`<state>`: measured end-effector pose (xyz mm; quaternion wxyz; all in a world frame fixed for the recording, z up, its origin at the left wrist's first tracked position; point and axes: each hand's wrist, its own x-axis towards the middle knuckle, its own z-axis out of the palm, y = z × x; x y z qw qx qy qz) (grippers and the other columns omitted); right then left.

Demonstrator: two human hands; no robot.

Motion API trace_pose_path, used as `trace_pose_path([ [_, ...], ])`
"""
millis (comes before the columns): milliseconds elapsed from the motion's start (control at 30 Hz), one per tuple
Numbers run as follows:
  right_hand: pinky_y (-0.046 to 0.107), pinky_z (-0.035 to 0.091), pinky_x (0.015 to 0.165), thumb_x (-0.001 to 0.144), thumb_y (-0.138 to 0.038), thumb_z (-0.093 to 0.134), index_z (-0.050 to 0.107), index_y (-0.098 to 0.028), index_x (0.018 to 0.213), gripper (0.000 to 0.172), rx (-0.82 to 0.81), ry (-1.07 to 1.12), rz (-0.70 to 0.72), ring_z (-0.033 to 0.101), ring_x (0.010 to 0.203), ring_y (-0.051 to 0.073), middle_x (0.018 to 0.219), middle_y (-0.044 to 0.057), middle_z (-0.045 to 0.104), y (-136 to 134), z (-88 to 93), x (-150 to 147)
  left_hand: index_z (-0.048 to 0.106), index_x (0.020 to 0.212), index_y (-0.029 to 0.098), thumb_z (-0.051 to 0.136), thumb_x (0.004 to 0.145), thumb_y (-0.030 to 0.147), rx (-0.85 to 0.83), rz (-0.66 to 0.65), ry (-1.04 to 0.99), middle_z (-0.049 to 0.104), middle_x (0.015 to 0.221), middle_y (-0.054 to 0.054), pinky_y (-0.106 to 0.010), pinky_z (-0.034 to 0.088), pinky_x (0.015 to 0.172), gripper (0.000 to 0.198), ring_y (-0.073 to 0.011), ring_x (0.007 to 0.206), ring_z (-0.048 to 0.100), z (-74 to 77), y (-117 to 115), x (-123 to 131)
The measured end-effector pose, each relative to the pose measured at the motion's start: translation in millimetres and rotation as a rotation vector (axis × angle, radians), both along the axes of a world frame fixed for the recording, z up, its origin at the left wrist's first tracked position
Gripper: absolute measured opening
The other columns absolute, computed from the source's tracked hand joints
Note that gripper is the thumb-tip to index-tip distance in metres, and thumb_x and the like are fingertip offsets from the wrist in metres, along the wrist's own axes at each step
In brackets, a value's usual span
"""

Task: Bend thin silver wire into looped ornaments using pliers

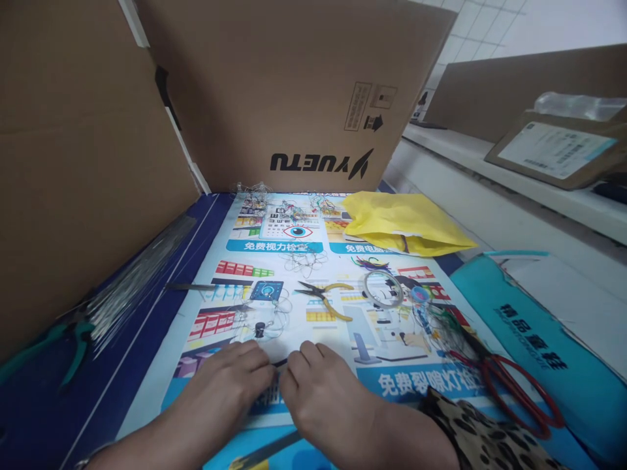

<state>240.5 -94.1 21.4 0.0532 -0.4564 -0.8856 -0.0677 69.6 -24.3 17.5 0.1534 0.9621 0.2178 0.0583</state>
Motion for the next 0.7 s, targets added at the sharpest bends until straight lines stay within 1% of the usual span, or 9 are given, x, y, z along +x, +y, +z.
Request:
trace_pose_path([
  [67, 0.032, 0.034, 0.056, 0.076, -0.012, 0.057, 0.053, -0.013, 0.079, 0.005, -0.023, 0.004, -0.006, 0.046, 0.066, 0.018, 0.073, 0.006, 0.056, 2.6, 2.3, 0.3, 0.059, 0.069, 0.016, 0.051, 0.079, 0.006, 0.101, -0.002, -0.003, 0.061, 0.075, -0.004, -0.028, 0.039, 0.062, 0.016, -0.0166, 0.069, 0.052, 5.9, -0.3, 2.7],
  [133, 0.032, 0.035, 0.057, 0.076, -0.012, 0.058, 0.053, -0.014, 0.080, 0.006, -0.028, 0.007, -0.017, 0.047, 0.068, 0.019, 0.074, 0.006, 0.056, 5.8, 5.3, 2.1, 0.059, 0.071, 0.016, 0.052, 0.078, 0.004, 0.169, -0.003, 0.036, 0.061, 0.076, -0.004, -0.028, 0.039, 0.061, 0.016, -0.0169, 0.069, 0.050, 11.1, 0.8, 6.2],
  [200, 0.032, 0.036, 0.058, 0.077, -0.013, 0.058, 0.053, -0.015, 0.078, 0.006, -0.008, 0.007, -0.042, 0.047, 0.069, 0.019, 0.074, 0.006, 0.056, 9.4, 7.4, 4.4, 0.059, 0.072, 0.016, 0.050, 0.078, 0.000, 0.213, -0.019, 0.092, 0.060, 0.076, -0.004, -0.030, 0.040, 0.064, 0.019, -0.0177, 0.070, 0.050, 13.3, 2.8, 10.9],
  [267, 0.032, 0.037, 0.057, 0.078, -0.012, 0.058, 0.053, -0.015, 0.075, 0.007, 0.014, -0.002, -0.073, 0.047, 0.067, 0.018, 0.072, 0.005, 0.056, 12.7, 7.5, 6.8, 0.059, 0.070, 0.015, 0.046, 0.079, -0.002, 0.231, -0.029, 0.133, 0.058, 0.073, -0.004, -0.031, 0.040, 0.067, 0.024, -0.0185, 0.071, 0.050, 12.3, 4.8, 16.5],
  [400, 0.030, 0.035, 0.052, 0.077, -0.012, 0.060, 0.054, -0.016, 0.073, 0.009, 0.025, -0.008, -0.161, 0.050, 0.066, 0.019, 0.072, 0.005, 0.057, 16.5, 1.6, 12.4, 0.060, 0.076, 0.015, 0.047, 0.080, -0.001, 0.230, 0.006, 0.194, 0.058, 0.078, -0.007, -0.034, 0.042, 0.068, 0.020, -0.0216, 0.075, 0.050, 9.1, 6.7, 26.4],
  [500, 0.030, 0.035, 0.050, 0.077, -0.013, 0.060, 0.054, -0.017, 0.075, 0.008, 0.007, 0.009, -0.196, 0.051, 0.068, 0.019, 0.075, 0.005, 0.057, 17.6, -5.2, 16.0, 0.059, 0.079, 0.015, 0.047, 0.080, 0.000, 0.219, 0.004, 0.240, 0.058, 0.080, -0.007, -0.035, 0.044, 0.067, 0.018, -0.0225, 0.076, 0.051, 9.6, 7.1, 29.9],
  [600, 0.029, 0.036, 0.051, 0.078, -0.012, 0.058, 0.054, -0.017, 0.076, 0.007, -0.065, 0.029, -0.214, 0.052, 0.070, 0.020, 0.076, 0.005, 0.057, 19.6, -8.6, 18.0, 0.059, 0.079, 0.014, 0.046, 0.081, 0.000, 0.167, 0.006, 0.255, 0.058, 0.082, -0.008, -0.036, 0.045, 0.067, 0.019, -0.0234, 0.077, 0.051, 10.8, 7.4, 30.3],
  [700, 0.028, 0.037, 0.055, 0.080, -0.010, 0.054, 0.056, -0.017, 0.078, 0.008, -0.178, 0.087, -0.245, 0.053, 0.074, 0.018, 0.079, 0.005, 0.057, 23.7, -7.5, 20.9, 0.059, 0.081, 0.014, 0.042, 0.083, 0.001, 0.094, 0.044, 0.214, 0.059, 0.083, -0.008, -0.034, 0.046, 0.068, 0.022, -0.0216, 0.077, 0.052, 10.9, 8.3, 28.7],
])
